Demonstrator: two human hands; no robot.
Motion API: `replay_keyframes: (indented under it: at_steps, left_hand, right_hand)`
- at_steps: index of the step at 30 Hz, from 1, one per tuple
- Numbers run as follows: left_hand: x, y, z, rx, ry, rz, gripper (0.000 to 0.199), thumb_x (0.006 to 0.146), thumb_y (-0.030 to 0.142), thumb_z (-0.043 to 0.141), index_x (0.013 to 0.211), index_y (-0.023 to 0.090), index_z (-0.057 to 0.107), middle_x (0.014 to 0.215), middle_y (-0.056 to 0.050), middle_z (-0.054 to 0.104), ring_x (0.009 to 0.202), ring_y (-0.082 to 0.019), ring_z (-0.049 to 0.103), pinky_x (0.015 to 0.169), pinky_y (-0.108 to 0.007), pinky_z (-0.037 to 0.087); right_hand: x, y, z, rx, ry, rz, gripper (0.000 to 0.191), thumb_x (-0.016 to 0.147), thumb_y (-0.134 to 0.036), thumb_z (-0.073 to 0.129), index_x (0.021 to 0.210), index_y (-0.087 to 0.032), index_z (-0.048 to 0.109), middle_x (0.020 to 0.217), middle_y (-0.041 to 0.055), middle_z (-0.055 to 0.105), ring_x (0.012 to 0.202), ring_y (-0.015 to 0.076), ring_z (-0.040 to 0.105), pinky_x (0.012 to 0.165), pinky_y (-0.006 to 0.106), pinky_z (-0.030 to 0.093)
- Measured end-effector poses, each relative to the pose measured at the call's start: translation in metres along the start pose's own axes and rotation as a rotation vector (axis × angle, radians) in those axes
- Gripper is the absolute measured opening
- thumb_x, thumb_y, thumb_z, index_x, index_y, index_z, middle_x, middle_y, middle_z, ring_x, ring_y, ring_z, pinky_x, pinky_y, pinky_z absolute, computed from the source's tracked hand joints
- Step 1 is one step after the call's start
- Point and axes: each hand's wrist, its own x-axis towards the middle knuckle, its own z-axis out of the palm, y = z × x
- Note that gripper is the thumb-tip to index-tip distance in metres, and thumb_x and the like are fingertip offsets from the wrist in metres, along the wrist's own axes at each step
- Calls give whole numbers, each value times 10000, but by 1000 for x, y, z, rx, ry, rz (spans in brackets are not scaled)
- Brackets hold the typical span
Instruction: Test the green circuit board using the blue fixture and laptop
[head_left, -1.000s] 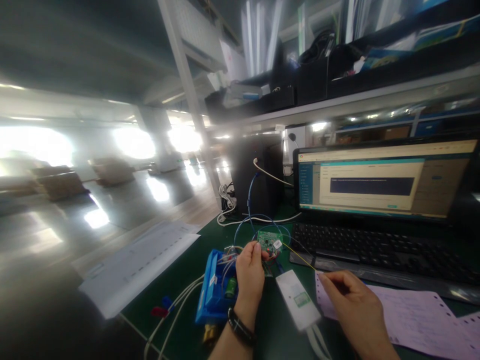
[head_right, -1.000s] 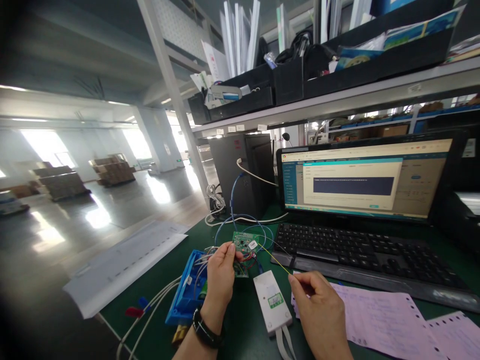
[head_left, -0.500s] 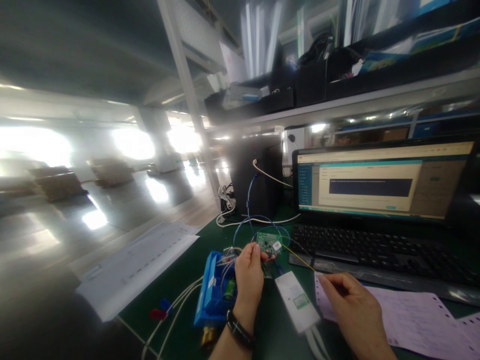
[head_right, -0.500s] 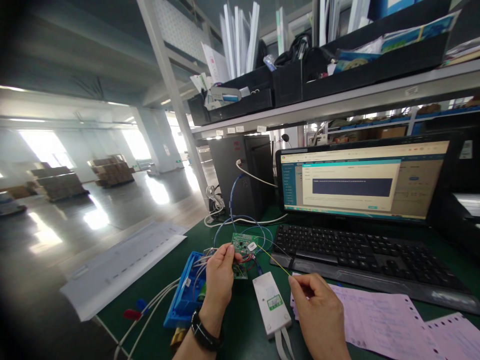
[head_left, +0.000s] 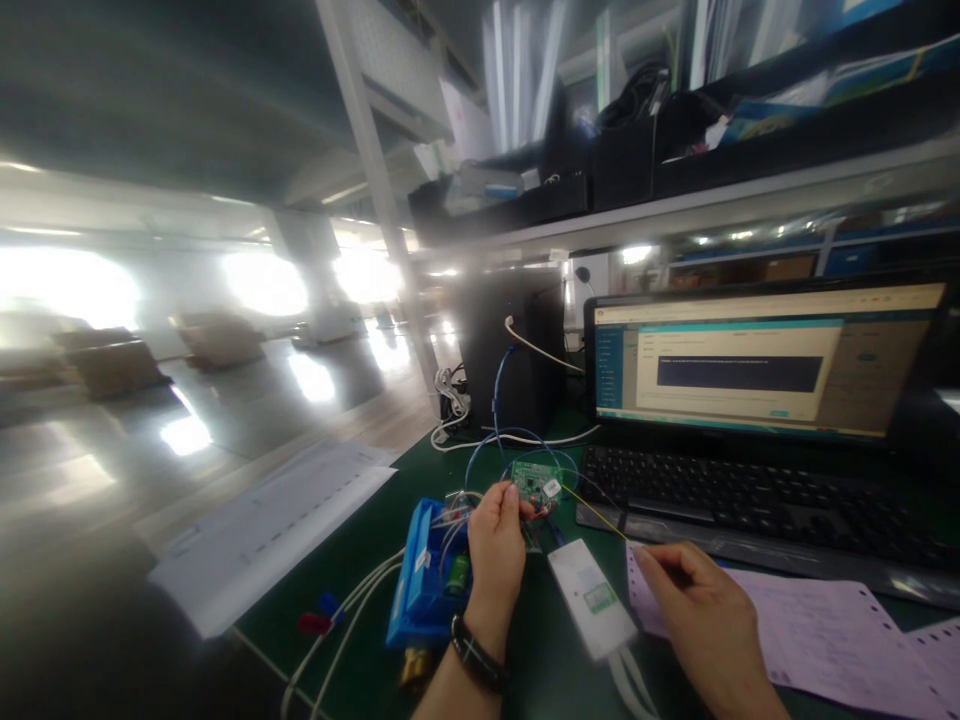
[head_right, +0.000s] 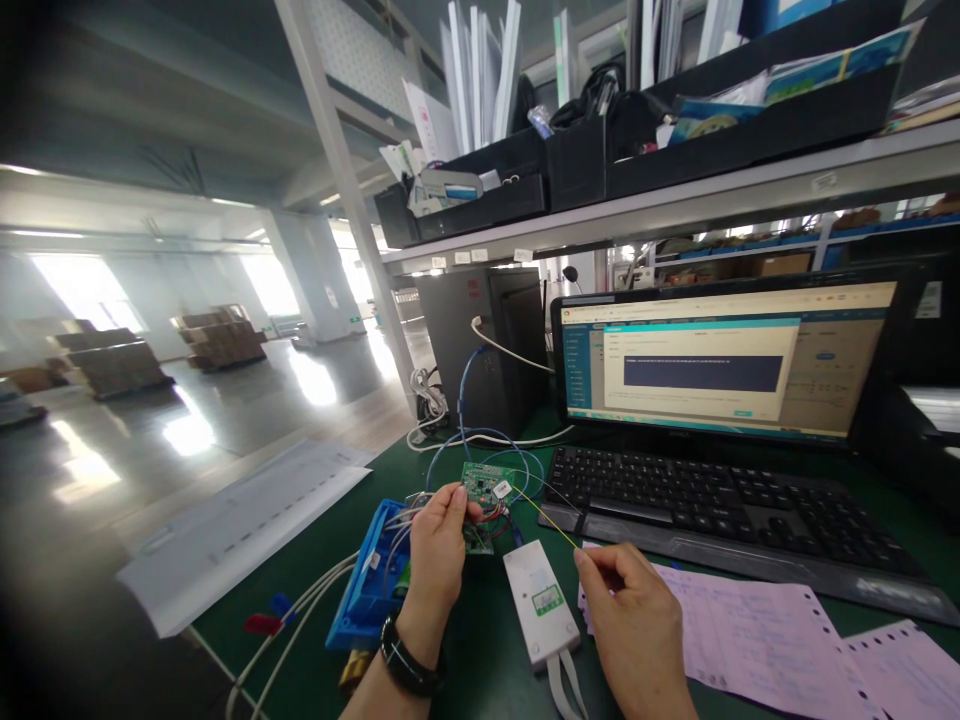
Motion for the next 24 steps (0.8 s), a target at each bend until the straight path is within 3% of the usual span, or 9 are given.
replay_keyframes:
  at_steps: [24]
  left_hand:
    - [0, 0, 1, 1, 9, -1, 352, 876, 475, 410, 833, 158, 558, 694, 2, 584, 656, -110, 536, 675, -247, 413]
  right_hand:
    - [0, 3, 0, -12, 17, -11, 501, 712, -648, 523, 827, -174, 637, 865, -11, 533, 776, 33, 491, 698, 111, 361]
